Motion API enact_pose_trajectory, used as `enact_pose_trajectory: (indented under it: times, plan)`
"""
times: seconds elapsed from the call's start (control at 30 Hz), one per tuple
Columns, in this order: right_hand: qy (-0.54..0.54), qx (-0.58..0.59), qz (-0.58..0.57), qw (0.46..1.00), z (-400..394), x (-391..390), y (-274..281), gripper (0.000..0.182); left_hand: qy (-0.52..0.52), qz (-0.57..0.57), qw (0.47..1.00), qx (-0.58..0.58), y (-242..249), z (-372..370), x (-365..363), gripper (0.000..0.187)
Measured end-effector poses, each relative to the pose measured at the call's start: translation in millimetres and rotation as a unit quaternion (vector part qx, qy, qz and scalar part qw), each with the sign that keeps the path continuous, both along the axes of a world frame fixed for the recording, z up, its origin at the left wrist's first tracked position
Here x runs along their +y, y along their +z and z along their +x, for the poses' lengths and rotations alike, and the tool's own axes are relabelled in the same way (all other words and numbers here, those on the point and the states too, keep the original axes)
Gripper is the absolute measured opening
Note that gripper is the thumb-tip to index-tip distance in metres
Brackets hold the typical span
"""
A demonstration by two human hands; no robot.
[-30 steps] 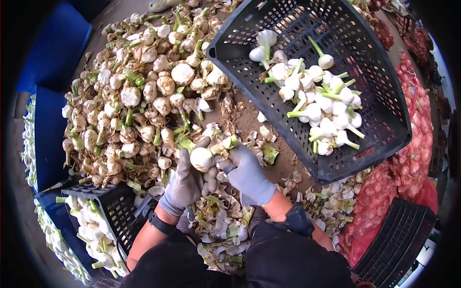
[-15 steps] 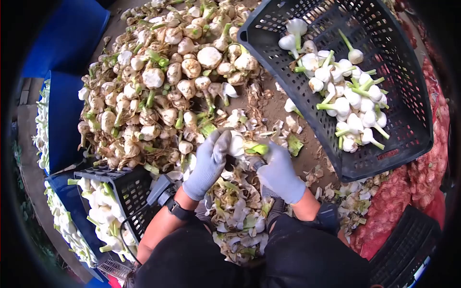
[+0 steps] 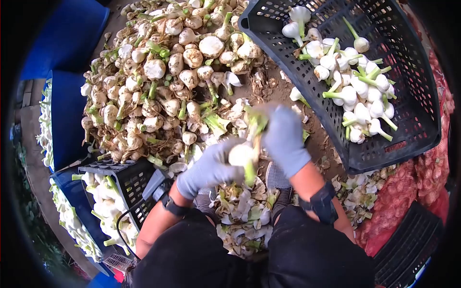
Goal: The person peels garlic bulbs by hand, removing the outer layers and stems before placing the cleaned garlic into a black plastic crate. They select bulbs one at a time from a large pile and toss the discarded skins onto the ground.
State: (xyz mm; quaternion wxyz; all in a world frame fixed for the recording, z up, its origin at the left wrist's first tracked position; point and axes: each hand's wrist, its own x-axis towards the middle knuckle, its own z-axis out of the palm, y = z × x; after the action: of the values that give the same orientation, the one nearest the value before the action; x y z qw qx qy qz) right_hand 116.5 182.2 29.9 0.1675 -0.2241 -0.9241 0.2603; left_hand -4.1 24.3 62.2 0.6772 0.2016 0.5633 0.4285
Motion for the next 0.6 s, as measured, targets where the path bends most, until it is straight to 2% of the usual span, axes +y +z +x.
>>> enact_pose_trajectory:
  times: [0.07, 0.1, 0.13, 0.17, 0.2, 0.27, 0.3, 0.33, 0.37, 0.4, 0.43, 0.47, 0.5, 0.53, 0.57, 0.6]
  plan:
    - [-0.152, -0.077, -0.101, 0.980, 4.4, 20.9, -5.2, 0.026, -0.078, 0.113, 0.989, 0.055, -18.1, 10.1, -21.3, 0.061]
    - [-0.152, -0.077, -0.105, 0.980, 8.7, 20.9, -4.9, 0.026, -0.067, 0.107, 0.990, 0.067, -15.5, 12.3, -20.0, 0.066]
    - [-0.072, -0.195, -0.111, 0.972, 12.5, 20.2, -3.4, 0.032, -0.018, 0.077, 0.997, -0.003, -19.1, 8.0, -21.6, 0.074]
    - [0.010, -0.308, -0.112, 0.945, 14.4, 19.2, -0.8, 0.039, 0.012, 0.066, 0.998, 0.019, -18.7, 6.8, -20.2, 0.079]
    - [0.037, -0.365, -0.124, 0.922, 19.2, 10.6, 6.1, 0.056, 0.047, 0.054, 0.997, 0.041, -18.9, 5.7, -20.0, 0.084]
    - [0.032, -0.395, -0.186, 0.899, 21.6, 10.5, 29.0, 0.061, 0.013, 0.148, 0.977, 0.155, -42.3, -1.7, -28.4, 0.101]
    - [0.035, -0.396, -0.189, 0.898, 24.8, 3.6, 27.7, 0.061, -0.004, 0.152, 0.968, 0.198, -40.8, -2.6, -26.5, 0.102]
    - [0.070, -0.219, -0.395, 0.889, 29.9, -2.6, 25.6, 0.057, -0.025, 0.159, 0.957, 0.239, -39.3, -2.4, -23.8, 0.104]
    - [0.097, -0.025, -0.570, 0.816, 33.9, -5.6, 22.6, 0.054, -0.028, 0.161, 0.958, 0.237, -39.5, -2.4, -23.2, 0.104]
    - [0.149, 0.002, -0.306, 0.940, 27.5, -13.4, 17.6, 0.046, -0.006, 0.152, 0.973, 0.175, -39.5, -2.8, -22.7, 0.106]
    - [0.104, -0.034, -0.354, 0.929, 24.1, -16.7, 13.1, 0.041, 0.018, 0.142, 0.983, 0.114, -39.4, -3.1, -21.9, 0.108]
    - [0.062, -0.069, -0.401, 0.911, 21.3, -17.9, 10.3, 0.035, 0.019, 0.143, 0.983, 0.116, -38.4, -3.0, -21.2, 0.108]
    - [0.064, -0.067, -0.402, 0.911, 19.8, -17.7, 9.7, 0.035, 0.098, 0.133, 0.986, 0.025, -35.1, -3.0, -20.7, 0.103]
    - [0.031, -0.066, -0.326, 0.943, 20.2, -19.1, 9.6, 0.029, 0.173, 0.118, 0.975, -0.067, -29.6, -0.9, -20.5, 0.099]
    - [-0.002, -0.065, -0.246, 0.967, 20.2, -20.4, 10.1, 0.022, 0.267, 0.107, 0.953, -0.093, -22.8, 9.5, -16.1, 0.081]
    - [0.000, -0.063, -0.245, 0.968, 19.4, -21.6, 11.3, 0.022, 0.268, 0.109, 0.953, -0.091, -21.5, 10.7, -13.7, 0.081]
